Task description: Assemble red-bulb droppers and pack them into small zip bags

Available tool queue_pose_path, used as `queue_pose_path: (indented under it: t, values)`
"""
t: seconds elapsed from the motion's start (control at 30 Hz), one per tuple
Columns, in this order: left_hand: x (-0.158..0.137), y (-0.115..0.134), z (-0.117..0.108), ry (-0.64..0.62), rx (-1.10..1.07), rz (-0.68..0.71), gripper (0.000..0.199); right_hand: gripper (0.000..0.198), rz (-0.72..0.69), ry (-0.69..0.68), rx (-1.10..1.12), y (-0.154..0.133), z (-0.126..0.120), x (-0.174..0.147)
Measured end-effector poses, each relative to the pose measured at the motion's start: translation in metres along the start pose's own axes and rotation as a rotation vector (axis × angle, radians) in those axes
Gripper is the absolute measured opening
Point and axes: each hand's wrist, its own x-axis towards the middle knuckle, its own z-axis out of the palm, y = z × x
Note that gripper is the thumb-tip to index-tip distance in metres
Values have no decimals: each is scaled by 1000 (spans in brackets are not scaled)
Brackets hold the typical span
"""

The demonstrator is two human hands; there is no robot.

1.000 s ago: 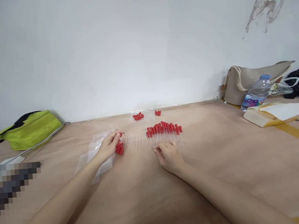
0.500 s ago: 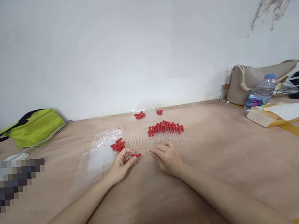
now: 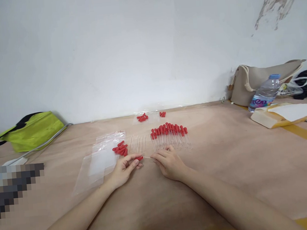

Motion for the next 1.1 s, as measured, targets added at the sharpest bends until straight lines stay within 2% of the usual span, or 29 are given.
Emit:
queue_pose_path:
  t: [0.43,0.57,0.67,0.87,1.1]
  values:
    - [-3,9,-1,-94,266,135,22,33,-17,-93,102,8,4,-1]
    - [-3,13,-2,-126,328,164,19,33,-15,-105,73,8,5,-1]
    - [-3,12,-2,-121,312,134,18,34,-20,-89,22,7,5,-1]
    - [-2,3,2,-87,102,-45,24,33,-1,-27,-16,4,5,-1]
    - [-3,3,5,-38,63,-57,24,32,2,-42,-25,-1,7,-1]
